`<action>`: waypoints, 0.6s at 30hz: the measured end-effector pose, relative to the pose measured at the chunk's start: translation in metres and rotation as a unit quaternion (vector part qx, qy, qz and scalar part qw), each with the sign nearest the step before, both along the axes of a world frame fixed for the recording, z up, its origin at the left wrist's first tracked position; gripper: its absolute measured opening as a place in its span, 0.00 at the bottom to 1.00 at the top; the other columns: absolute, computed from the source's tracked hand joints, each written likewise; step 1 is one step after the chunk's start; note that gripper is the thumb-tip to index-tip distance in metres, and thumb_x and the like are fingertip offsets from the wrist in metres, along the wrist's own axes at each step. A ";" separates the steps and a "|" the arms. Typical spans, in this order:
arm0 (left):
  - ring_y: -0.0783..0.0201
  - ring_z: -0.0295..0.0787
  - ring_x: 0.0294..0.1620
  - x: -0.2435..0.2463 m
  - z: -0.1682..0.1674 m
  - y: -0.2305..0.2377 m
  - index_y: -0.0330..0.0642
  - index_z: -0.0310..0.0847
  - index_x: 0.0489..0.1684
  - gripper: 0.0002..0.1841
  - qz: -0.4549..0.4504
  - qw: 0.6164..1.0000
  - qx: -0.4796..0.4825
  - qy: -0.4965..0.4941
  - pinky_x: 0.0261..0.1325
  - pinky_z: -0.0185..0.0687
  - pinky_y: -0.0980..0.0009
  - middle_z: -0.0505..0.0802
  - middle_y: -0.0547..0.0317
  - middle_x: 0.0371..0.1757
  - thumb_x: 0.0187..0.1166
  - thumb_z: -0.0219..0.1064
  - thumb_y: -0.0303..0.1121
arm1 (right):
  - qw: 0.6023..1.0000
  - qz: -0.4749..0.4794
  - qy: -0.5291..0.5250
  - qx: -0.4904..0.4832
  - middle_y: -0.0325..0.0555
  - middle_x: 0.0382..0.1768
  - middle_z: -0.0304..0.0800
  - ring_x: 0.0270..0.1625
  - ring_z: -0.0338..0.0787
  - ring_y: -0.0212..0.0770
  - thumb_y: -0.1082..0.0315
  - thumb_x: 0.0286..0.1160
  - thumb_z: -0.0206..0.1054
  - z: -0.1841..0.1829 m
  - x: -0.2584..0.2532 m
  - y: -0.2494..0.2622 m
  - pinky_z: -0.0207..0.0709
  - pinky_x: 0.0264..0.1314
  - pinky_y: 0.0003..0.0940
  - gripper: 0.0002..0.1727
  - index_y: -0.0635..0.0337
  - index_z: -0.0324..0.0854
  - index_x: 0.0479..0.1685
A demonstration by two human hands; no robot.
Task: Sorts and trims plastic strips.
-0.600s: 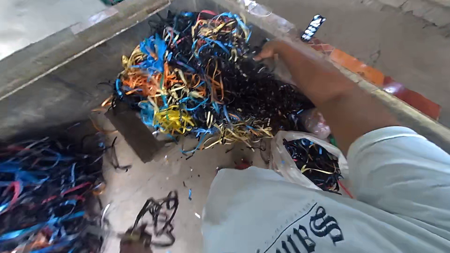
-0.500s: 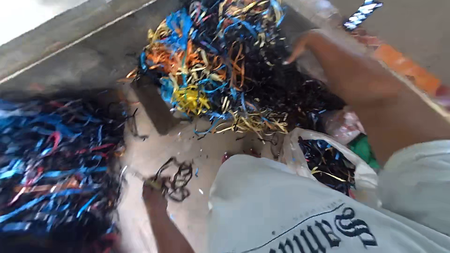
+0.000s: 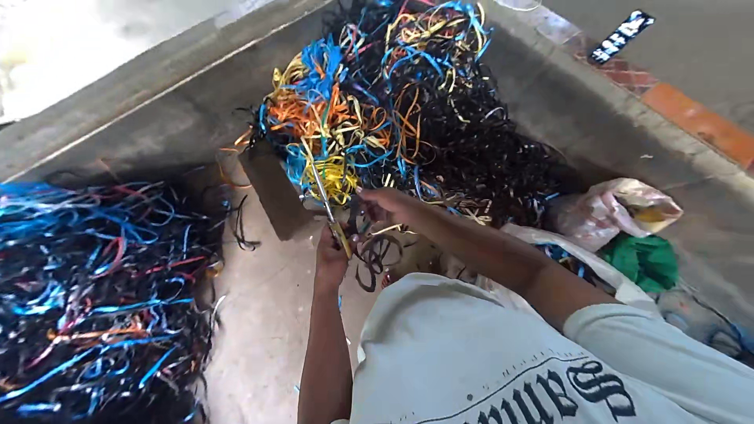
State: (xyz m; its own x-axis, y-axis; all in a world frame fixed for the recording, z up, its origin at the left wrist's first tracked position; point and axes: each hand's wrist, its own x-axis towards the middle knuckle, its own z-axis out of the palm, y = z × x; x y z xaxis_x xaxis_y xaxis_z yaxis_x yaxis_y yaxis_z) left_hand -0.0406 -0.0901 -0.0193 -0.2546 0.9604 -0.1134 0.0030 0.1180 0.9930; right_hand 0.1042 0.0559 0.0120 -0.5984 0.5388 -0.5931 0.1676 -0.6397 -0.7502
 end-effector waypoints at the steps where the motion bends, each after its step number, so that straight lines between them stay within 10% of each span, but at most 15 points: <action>1: 0.72 0.89 0.33 0.004 -0.002 0.004 0.33 0.71 0.61 0.18 -0.013 1.000 -0.003 0.003 0.37 0.84 0.76 0.94 0.61 0.36 0.74 0.65 0.21 | 0.997 -0.073 0.023 -0.025 0.39 0.31 0.83 0.26 0.81 0.30 0.51 0.90 0.58 0.003 -0.003 0.006 0.79 0.31 0.26 0.20 0.62 0.79 0.54; 5: 0.69 0.92 0.37 0.008 -0.017 0.005 0.30 0.70 0.62 0.17 -0.038 0.999 0.012 0.003 0.43 0.89 0.72 0.93 0.60 0.37 0.76 0.63 0.20 | 0.984 -0.159 0.056 0.050 0.46 0.44 0.86 0.37 0.86 0.37 0.56 0.96 0.48 0.028 0.013 0.041 0.83 0.41 0.35 0.21 0.63 0.74 0.68; 11: 0.71 0.89 0.30 -0.012 -0.027 -0.001 0.32 0.72 0.60 0.13 -0.006 1.000 -0.013 0.001 0.30 0.80 0.77 0.94 0.58 0.35 0.80 0.62 0.21 | 0.936 -0.320 0.142 0.037 0.35 0.21 0.74 0.20 0.77 0.34 0.58 0.96 0.43 0.048 0.061 0.090 0.84 0.32 0.35 0.16 0.55 0.73 0.47; 18: 0.72 0.89 0.29 -0.027 -0.040 -0.014 0.31 0.72 0.61 0.14 0.006 0.998 -0.052 0.017 0.30 0.82 0.77 0.93 0.59 0.34 0.80 0.62 0.21 | 0.864 -0.456 0.199 0.075 0.31 0.18 0.69 0.14 0.69 0.30 0.54 0.98 0.35 0.066 0.119 0.119 0.74 0.21 0.26 0.20 0.51 0.71 0.48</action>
